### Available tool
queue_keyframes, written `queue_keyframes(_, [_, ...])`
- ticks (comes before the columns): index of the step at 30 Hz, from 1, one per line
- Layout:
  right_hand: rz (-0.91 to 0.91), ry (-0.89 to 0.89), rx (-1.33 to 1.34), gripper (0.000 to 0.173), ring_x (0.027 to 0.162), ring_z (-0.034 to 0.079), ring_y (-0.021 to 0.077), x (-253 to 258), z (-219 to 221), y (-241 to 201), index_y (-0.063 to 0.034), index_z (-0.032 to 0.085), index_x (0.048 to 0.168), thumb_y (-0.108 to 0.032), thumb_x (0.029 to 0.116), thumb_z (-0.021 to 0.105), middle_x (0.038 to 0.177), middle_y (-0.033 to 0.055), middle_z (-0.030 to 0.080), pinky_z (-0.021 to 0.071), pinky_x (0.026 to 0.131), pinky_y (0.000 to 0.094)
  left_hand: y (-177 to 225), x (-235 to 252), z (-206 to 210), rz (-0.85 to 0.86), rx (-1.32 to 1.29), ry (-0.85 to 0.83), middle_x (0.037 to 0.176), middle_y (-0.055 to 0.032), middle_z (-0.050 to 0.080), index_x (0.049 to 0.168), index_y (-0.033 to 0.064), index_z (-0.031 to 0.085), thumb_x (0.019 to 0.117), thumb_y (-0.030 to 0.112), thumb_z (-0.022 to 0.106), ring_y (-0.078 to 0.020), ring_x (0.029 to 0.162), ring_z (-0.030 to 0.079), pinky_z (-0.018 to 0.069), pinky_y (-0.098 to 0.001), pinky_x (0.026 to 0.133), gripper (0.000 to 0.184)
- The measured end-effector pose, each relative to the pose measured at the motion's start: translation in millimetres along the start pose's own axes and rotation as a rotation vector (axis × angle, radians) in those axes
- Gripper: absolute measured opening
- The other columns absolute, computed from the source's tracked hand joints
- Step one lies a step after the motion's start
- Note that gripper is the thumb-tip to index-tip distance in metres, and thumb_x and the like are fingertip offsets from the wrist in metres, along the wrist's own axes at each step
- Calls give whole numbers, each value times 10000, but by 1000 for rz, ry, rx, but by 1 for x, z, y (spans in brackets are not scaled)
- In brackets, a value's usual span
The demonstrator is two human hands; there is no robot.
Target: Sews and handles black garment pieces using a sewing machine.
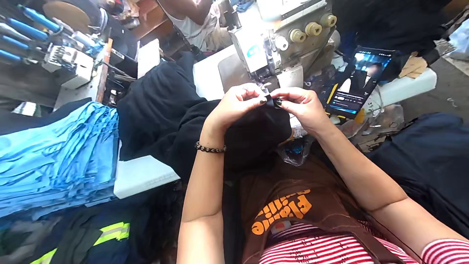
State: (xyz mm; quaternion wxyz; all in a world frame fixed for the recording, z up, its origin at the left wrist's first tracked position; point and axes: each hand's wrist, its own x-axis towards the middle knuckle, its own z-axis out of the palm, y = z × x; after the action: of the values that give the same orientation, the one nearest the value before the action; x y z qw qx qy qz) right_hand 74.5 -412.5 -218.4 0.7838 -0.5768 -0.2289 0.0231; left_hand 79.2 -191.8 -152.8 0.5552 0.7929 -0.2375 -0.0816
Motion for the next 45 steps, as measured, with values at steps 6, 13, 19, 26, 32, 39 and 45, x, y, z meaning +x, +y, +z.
queue_keyframes(6, [-17, 28, -35, 465, 810, 676, 100, 1, -3, 4, -13, 516, 1327, 101, 890, 625, 956, 62, 699, 585, 731, 261, -1, 1, 1, 18, -44, 41, 1023, -11, 705, 890, 36, 708, 875, -7, 721, -66, 948, 666, 570, -245, 860, 47])
queue_keyframes(13, [-47, 33, -21, 491, 924, 690, 123, 0, -2, 4, 8, 500, 1304, 154, 846, 597, 1079, 90, 693, 588, 738, 246, -19, 0, 8, 85, -51, -60, 1144, -77, 718, 869, 16, 710, 876, -10, 717, -139, 1141, 655, 530, -315, 1017, 28])
queue_keyframes(19, [-47, 140, -176, 318, 690, 634, 58, 0, 0, 4, 2, 621, 1215, 13, 904, 688, 908, 32, 692, 536, 587, 203, -15, -3, 16, 99, -39, 29, 937, 17, 721, 902, 33, 718, 862, -43, 725, -36, 896, 675, 571, -226, 837, 86])
queue_keyframes(26, [-133, 208, -212, 183, 820, 678, 66, 0, 1, 10, 9, 688, 1079, 22, 897, 708, 947, 50, 720, 583, 778, 225, -13, -1, 24, 79, -13, 100, 965, -13, 719, 908, 21, 721, 872, -24, 733, -57, 901, 677, 577, -233, 829, 59])
queue_keyframes(32, [43, -139, -22, 203, 914, 677, 52, 2, -5, 11, 29, 712, 1066, 97, 887, 643, 1065, 52, 711, 591, 837, 229, 7, 0, 6, 40, 58, 275, 949, 12, 729, 886, 61, 744, 856, 23, 763, -54, 872, 687, 590, -242, 800, 53])
queue_keyframes(39, [552, -325, 224, 232, 792, 687, 64, -4, -10, 27, -115, 649, 940, -186, 1059, 463, 860, -35, 704, 594, 729, 272, 0, 1, -33, -143, 73, 448, 828, 54, 748, 879, 83, 709, 794, -47, 798, -36, 768, 709, 609, -243, 743, 179])
queue_keyframes(45, [595, -291, 323, 241, 787, 736, 141, -7, -15, 25, -64, 650, 998, -173, 1079, 451, 927, 37, 736, 640, 724, 320, -5, 0, -43, -188, 53, 470, 790, 65, 741, 858, 105, 703, 800, -41, 796, -30, 722, 701, 605, -231, 706, 183])
